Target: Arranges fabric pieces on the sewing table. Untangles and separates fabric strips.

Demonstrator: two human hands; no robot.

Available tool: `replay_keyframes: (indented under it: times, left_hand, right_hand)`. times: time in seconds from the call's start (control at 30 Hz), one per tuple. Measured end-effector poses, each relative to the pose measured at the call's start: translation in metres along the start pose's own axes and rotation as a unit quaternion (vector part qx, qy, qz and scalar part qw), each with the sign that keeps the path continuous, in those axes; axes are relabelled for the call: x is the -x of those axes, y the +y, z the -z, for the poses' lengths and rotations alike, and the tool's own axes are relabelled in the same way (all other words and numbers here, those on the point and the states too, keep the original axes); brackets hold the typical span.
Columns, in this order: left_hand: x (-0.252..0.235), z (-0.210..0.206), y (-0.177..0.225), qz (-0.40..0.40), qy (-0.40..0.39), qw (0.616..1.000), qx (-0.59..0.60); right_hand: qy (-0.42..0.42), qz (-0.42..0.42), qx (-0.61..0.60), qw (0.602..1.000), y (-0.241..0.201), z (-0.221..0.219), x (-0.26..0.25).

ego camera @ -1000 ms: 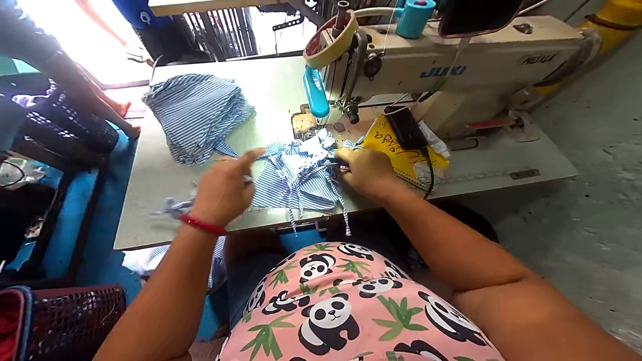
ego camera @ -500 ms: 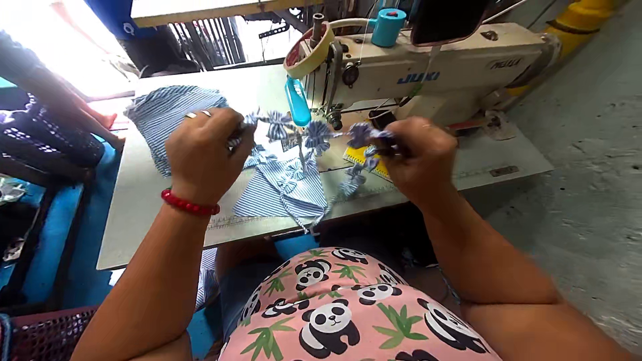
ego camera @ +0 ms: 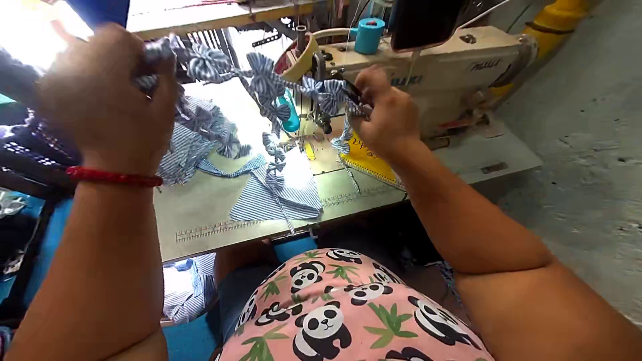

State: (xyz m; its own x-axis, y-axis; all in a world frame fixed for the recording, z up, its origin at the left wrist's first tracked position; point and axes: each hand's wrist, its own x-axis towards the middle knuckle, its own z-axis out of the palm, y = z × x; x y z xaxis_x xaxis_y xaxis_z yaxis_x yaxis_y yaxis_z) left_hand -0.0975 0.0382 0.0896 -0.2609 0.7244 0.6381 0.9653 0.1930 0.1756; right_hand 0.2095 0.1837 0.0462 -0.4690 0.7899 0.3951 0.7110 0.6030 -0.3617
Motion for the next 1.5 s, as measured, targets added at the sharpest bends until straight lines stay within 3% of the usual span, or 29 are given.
replay_keyframes:
  times: [0.1,0.2,0.23,0.37,0.53,0.63,0.7,0.73,0.87,0.93,1.07,1.17,1.27,1.5]
  left_hand:
    - [0.009,-0.017,0.001,0.040,-0.075,0.996,0.015]
    - [0.019,-0.024,0.003,0.021,-0.036,0.999,0.030]
    - [0.021,-0.025,0.005,0.006,-0.014,0.999,0.033]
    - [0.019,-0.016,0.020,-0.063,0.032,0.997,0.029]
    - [0.020,0.008,0.031,-0.132,0.062,0.989,0.031]
    - [0.028,0.024,0.032,-0.172,0.076,0.982,0.034]
    - [0.032,0.028,0.022,-0.162,0.074,0.984,-0.001]
    - [0.031,0.029,0.012,-0.145,0.067,0.987,-0.028]
    - [0.025,0.026,-0.039,-0.027,-0.028,0.994,-0.103]
    - [0.030,0.021,-0.050,-0.008,-0.110,0.989,-0.096]
    - [0.043,-0.012,-0.045,-0.032,-0.218,0.975,-0.009]
    - [0.044,-0.038,-0.036,0.020,-0.314,0.949,0.031]
    - [0.050,-0.052,-0.018,0.036,-0.347,0.933,0.085]
    - [0.095,-0.099,0.045,-0.074,-0.346,0.893,0.277]
  right_hand:
    - [0.028,-0.015,-0.004,0.999,-0.003,-0.009,0.009]
    - [0.159,0.077,-0.018,0.984,-0.004,-0.048,0.032]
    - [0.158,0.097,-0.052,0.981,-0.008,-0.061,0.044]
    - [-0.036,0.066,-0.252,0.965,-0.043,-0.107,0.080]
    - [-0.009,-0.032,-0.329,0.944,-0.067,-0.138,0.055]
    - [-0.072,-0.056,-0.500,0.861,-0.081,-0.133,0.035]
    - [-0.100,-0.023,-0.588,0.802,-0.089,-0.130,0.033]
    - [-0.115,0.007,-0.582,0.805,-0.090,-0.127,0.036]
    - [-0.242,0.089,-0.363,0.895,-0.061,-0.089,0.054]
    - [-0.282,0.121,-0.316,0.898,-0.032,-0.066,0.047]
    - [-0.169,0.130,-0.338,0.917,0.010,-0.013,0.034]
    - [-0.181,0.124,-0.176,0.960,0.008,-0.010,0.028]
    - [-0.160,0.154,-0.177,0.959,0.004,-0.006,0.018]
    - [-0.132,0.227,-0.309,0.914,0.004,-0.011,0.012]
